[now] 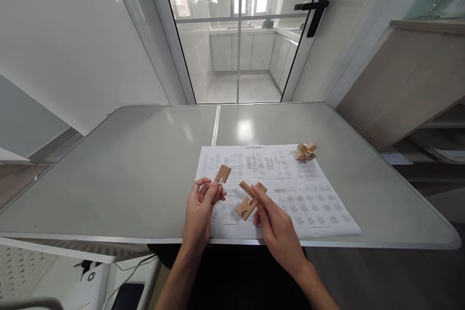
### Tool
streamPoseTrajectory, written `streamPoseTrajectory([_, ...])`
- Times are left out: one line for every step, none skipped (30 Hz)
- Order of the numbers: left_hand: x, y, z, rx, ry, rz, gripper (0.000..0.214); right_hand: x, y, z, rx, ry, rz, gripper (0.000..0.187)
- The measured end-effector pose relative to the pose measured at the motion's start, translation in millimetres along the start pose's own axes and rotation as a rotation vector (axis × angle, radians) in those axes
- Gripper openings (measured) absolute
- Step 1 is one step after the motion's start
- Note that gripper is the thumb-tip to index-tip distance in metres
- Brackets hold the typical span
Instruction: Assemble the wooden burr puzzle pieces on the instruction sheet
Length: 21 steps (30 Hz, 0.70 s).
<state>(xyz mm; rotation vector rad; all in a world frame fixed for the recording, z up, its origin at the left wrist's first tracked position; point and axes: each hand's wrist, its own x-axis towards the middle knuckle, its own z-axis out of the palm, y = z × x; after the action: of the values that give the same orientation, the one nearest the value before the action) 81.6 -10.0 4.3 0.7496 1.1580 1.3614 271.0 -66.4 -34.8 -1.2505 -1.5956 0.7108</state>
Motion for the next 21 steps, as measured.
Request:
streamPoseTrajectory([-2.0,0.1,3.0,-0.006,0.008,-0.004,0.048,0.2,-0.8,-0.1,-0.001,-0.008,-0.01,0.05])
streamPoseTrajectory([-3.9,0.2,6.1,-0.009,0.016,-0.005,0.044,0.4,-1.6,-0.3,-0.003,-0.015,-0.02,0.05])
streamPoseTrajectory([-5.6,0.1,9.1,-0.013,0.022,-0.003,0.04,0.6,-2.5,-0.4,-0.002,-0.023,-0.027,0.05])
streamPoseTrajectory([-7.0,-0.1,12.0,-0.017,0.025,-0.005,0.037,0.8,-3.3,-0.5,0.0,-0.03,-0.031,0.05])
streamPoseTrajectory([-8.1,-0.3,14.5,-0.02,0.024,-0.011,0.034,1.0,-4.0,-0.7,0.005,-0.036,-0.033,0.049])
streamPoseTrajectory([-9.0,-0.8,16.7,-0.018,0.02,-0.018,0.032,1.2,-4.5,-0.8,0.01,-0.043,-0.033,0.049])
streamPoseTrajectory([-9.7,-1.3,18.3,-0.01,0.014,-0.03,0.032,1.2,-4.8,-1.0,0.014,-0.051,-0.03,0.048])
streamPoseTrajectory([-10.3,-1.8,19.4,0.007,0.005,-0.039,0.032,1.3,-5.0,-1.1,0.016,-0.058,-0.025,0.048])
streamPoseTrajectory([-11.1,-2.2,19.9,0.034,-0.009,-0.046,0.034,1.3,-5.0,-1.3,0.016,-0.065,-0.021,0.048])
streamPoseTrajectory([-12.0,-2.3,19.9,0.071,-0.026,-0.047,0.036,1.3,-5.0,-1.5,0.015,-0.07,-0.019,0.048])
streamPoseTrajectory([-13.4,-2.0,19.6,0.117,-0.043,-0.042,0.038,1.3,-5.0,-1.7,0.014,-0.071,-0.017,0.049])
streamPoseTrajectory([-15.2,-1.1,19.0,0.173,-0.063,-0.034,0.041,1.3,-5.0,-1.8,0.013,-0.07,-0.017,0.049])
streamPoseTrajectory([-17.4,0.4,18.5,0.231,-0.087,-0.023,0.043,1.3,-5.1,-2.0,0.012,-0.067,-0.018,0.049])
streamPoseTrajectory([-20.0,2.5,18.1,0.29,-0.113,-0.009,0.044,1.3,-5.2,-2.2,0.01,-0.065,-0.019,0.05])
streamPoseTrajectory([-22.7,4.8,17.9,0.349,-0.146,0.007,0.045,1.3,-5.4,-2.3,0.009,-0.063,-0.019,0.05])
streamPoseTrajectory([-25.2,7.3,18.0,0.403,-0.183,0.036,0.044,1.2,-5.7,-2.4,0.008,-0.061,-0.017,0.05])
streamPoseTrajectory([-27.5,9.4,18.2,0.458,-0.212,0.08,0.043,1.2,-5.9,-2.4,0.008,-0.061,-0.014,0.049])
streamPoseTrajectory([-29.1,11.0,18.6,0.515,-0.225,0.135,0.04,1.1,-6.1,-2.4,0.01,-0.063,-0.01,0.049])
streamPoseTrajectory([-30.0,11.8,18.9,0.567,-0.227,0.195,0.037,1.0,-6.2,-2.4,0.011,-0.064,-0.006,0.049])
streamPoseTrajectory([-30.1,11.7,19.0,0.613,-0.216,0.257,0.033,0.9,-6.3,-2.4,0.013,-0.064,-0.002,0.048])
streamPoseTrajectory([-29.4,10.8,19.0,0.647,-0.199,0.315,0.029,0.8,-6.3,-2.4,0.014,-0.065,0.003,0.048])
